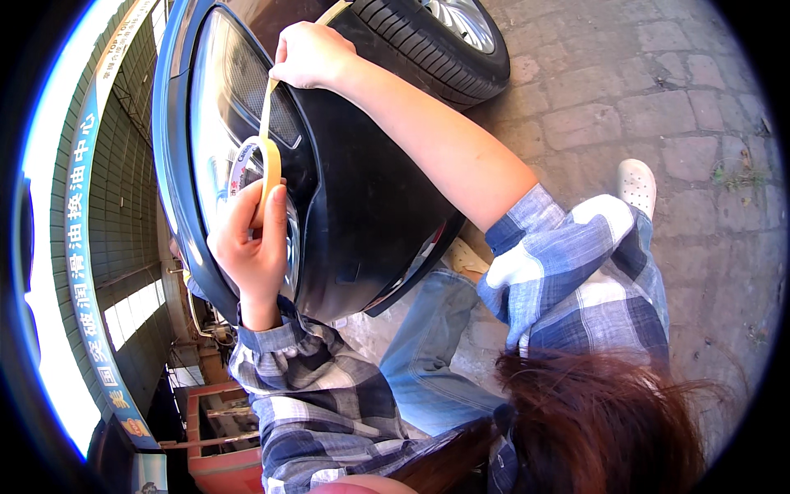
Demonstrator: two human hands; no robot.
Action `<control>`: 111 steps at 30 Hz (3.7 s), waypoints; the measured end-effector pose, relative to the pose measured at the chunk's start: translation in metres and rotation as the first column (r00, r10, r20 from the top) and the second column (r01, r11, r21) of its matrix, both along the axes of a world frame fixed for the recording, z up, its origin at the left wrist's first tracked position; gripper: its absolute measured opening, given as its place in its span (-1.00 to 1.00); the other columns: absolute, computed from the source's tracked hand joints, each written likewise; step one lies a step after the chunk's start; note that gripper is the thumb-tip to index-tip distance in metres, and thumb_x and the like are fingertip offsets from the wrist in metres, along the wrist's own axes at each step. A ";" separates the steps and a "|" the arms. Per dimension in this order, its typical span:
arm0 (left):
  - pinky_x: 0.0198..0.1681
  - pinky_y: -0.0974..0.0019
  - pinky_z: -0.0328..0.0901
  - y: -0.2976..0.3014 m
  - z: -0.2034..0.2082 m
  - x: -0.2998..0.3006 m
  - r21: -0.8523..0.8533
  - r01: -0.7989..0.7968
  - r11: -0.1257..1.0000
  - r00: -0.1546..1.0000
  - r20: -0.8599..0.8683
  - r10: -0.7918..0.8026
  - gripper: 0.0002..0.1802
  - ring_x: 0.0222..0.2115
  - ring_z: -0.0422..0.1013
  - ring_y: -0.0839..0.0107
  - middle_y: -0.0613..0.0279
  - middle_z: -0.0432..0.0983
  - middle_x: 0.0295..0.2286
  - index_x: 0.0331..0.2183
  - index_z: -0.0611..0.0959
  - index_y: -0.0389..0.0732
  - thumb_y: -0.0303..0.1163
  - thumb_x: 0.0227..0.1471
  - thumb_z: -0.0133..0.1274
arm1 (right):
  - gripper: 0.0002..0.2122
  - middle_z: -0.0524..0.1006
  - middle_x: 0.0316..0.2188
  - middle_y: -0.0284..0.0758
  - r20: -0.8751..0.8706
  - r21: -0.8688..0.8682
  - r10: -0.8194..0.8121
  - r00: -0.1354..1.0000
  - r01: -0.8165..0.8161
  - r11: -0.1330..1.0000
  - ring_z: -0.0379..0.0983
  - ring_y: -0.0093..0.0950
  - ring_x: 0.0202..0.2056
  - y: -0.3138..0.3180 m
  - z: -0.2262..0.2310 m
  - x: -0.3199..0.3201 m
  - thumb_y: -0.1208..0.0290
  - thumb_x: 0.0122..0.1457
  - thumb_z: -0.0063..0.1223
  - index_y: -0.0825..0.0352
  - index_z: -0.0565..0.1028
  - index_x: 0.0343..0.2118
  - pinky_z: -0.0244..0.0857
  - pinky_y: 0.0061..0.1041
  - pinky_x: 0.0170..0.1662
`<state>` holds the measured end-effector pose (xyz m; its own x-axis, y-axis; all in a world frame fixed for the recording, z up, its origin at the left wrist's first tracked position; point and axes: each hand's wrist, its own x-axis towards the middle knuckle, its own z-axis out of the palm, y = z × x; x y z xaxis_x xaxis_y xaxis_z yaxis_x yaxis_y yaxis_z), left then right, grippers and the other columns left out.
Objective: The person applies masking tape to the front bumper of a black car, carefully aligning it along the contours of the headlight and bumper edge. They smooth the tape down with their fingers to ensure it adheres properly to the vehicle's surface.
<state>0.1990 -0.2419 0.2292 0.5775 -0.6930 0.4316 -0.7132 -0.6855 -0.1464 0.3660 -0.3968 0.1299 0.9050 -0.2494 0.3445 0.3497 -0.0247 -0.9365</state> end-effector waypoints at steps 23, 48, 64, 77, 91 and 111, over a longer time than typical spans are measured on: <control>-0.42 0.28 0.16 0.004 -0.007 0.013 0.188 0.139 0.972 0.985 0.079 -0.156 -0.83 -0.65 0.30 0.33 0.27 0.42 -0.65 -0.37 0.65 -0.29 -0.58 -0.11 0.26 | -0.84 0.63 -0.31 -0.28 -0.056 0.139 -0.047 0.997 0.054 0.989 0.48 -0.21 -0.07 0.008 0.000 0.002 0.28 0.00 0.27 0.23 0.61 -0.40 0.40 -0.22 0.01; -0.30 0.18 0.23 -0.003 0.000 0.025 0.061 -0.077 0.995 0.994 -0.079 0.081 -0.90 -0.49 0.38 0.16 0.18 0.49 -0.58 -0.30 0.58 -0.27 -0.52 0.06 0.11 | -0.84 0.62 -0.37 -0.38 -0.157 0.238 -0.013 0.987 0.051 0.970 0.42 -0.26 -0.06 0.008 -0.001 0.014 0.24 0.01 0.31 0.19 0.60 -0.47 0.29 -0.08 -0.02; -0.37 0.54 0.17 -0.028 0.043 0.057 -0.394 -0.388 0.833 0.703 -0.711 -0.009 -0.70 -0.51 0.27 0.68 0.42 0.43 -0.56 -0.34 0.65 -0.33 -0.30 0.28 -0.01 | -0.81 0.54 -0.47 -0.32 0.088 0.915 -0.125 0.988 -0.031 0.403 0.42 -0.59 -0.51 0.104 0.004 -0.096 0.35 0.25 0.11 0.42 0.47 -0.31 0.32 -0.58 -0.38; -0.30 0.40 0.31 -0.034 0.053 0.058 -0.183 -0.699 0.691 0.261 -0.965 0.009 -0.61 -0.50 0.39 0.49 0.33 0.48 -0.57 -0.21 0.60 -0.34 -0.24 0.18 -0.15 | -0.84 0.52 -0.51 -0.17 0.125 0.576 -0.176 0.976 0.073 0.815 0.51 -0.21 -0.49 0.085 -0.010 -0.088 0.54 0.03 0.22 0.39 0.42 -0.46 0.38 -0.33 -0.39; -0.75 0.53 -0.11 -0.026 0.053 0.073 -0.113 -0.722 0.682 0.150 -0.989 -0.006 -0.54 -0.81 -0.07 0.67 0.52 0.06 -0.74 -0.33 0.52 -0.32 -0.16 0.36 -0.32 | -0.79 0.58 -0.56 -0.41 0.104 0.465 -0.205 0.973 0.135 0.875 0.44 -0.62 -0.54 0.024 -0.035 -0.020 0.28 0.04 0.32 0.35 0.61 -0.45 0.33 -0.60 -0.39; -0.50 -0.03 0.32 -0.050 -0.014 0.050 0.522 -0.227 0.822 0.941 -0.101 0.324 -0.68 -0.59 0.46 -0.10 -0.13 0.46 -0.66 -0.42 0.43 -0.34 -0.27 0.24 -0.03 | -0.69 0.47 -0.35 -0.26 -0.091 0.248 -0.394 0.915 0.404 0.881 0.30 -0.19 -0.16 0.043 -0.022 -0.023 0.08 0.01 0.34 0.21 0.52 -0.51 0.15 -0.16 -0.04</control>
<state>0.2489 -0.2922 0.2150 0.8092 -0.5850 -0.0544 -0.5523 -0.7259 -0.4099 0.3426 -0.3536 0.1075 0.7212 -0.6667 0.1879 0.3258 0.0872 -0.9414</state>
